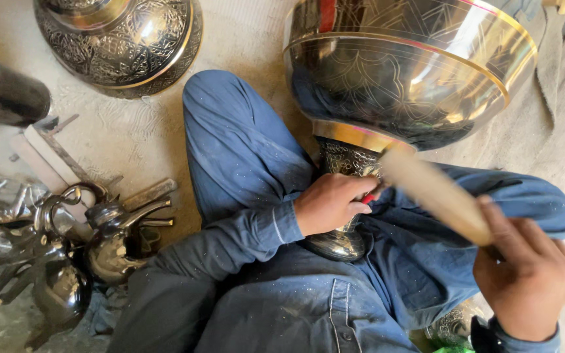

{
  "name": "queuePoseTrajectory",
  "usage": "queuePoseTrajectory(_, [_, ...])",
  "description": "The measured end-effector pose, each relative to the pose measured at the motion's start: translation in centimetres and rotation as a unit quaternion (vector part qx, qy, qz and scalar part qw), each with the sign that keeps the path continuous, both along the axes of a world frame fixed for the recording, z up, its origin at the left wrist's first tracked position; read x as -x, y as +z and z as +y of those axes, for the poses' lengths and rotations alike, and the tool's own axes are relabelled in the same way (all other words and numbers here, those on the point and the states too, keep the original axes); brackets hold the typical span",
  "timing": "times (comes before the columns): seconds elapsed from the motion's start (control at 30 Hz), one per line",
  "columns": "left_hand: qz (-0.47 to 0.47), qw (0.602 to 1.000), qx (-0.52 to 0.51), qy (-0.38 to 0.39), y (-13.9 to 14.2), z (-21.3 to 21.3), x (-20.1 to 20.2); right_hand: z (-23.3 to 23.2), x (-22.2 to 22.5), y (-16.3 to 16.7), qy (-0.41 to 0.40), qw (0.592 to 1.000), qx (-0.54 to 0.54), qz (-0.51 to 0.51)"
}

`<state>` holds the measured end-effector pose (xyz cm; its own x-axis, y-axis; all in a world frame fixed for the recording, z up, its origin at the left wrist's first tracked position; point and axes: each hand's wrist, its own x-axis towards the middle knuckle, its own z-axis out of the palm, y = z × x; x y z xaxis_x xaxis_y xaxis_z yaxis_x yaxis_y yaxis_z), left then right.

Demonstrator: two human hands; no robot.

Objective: The person sits on the floor and uses a hammer and chisel to engrave a decorative pattern onto the neck of a large metal vase. They repeatedly strike the chisel to create fine lines and details.

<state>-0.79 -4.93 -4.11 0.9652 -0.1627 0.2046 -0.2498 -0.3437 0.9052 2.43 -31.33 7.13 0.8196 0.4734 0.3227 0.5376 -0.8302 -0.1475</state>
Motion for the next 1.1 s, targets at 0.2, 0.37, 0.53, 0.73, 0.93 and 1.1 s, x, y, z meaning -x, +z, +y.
queuePoseTrajectory(0.2, [-0.018,0.997,-0.052,-0.057,-0.2,0.0,-1.1,0.1,1.4,-2.3,-0.034,0.996,-0.063,0.059])
queuePoseTrajectory(0.37, [0.006,0.994,-0.084,-0.068,-0.3,0.0,-1.3,-0.4,1.8,-3.7,-0.058,0.979,-0.168,0.097])
queuePoseTrajectory(0.53, [0.015,0.992,-0.094,-0.082,-0.2,0.0,-1.5,-1.0,1.9,-4.5,-0.078,0.981,-0.147,0.103])
queuePoseTrajectory(0.73, [0.008,0.995,-0.079,-0.064,-0.5,0.2,-1.1,-0.7,1.9,-4.9,-0.105,0.991,-0.017,0.079])
queuePoseTrajectory(0.93, [-0.002,0.996,-0.067,-0.053,-0.9,0.5,-0.8,0.2,1.7,-3.7,-0.024,0.998,-0.005,0.055])
queuePoseTrajectory(1.1, [-0.010,0.997,-0.052,-0.053,-0.7,0.8,-0.5,1.4,1.4,-2.9,0.001,0.998,-0.045,0.043])
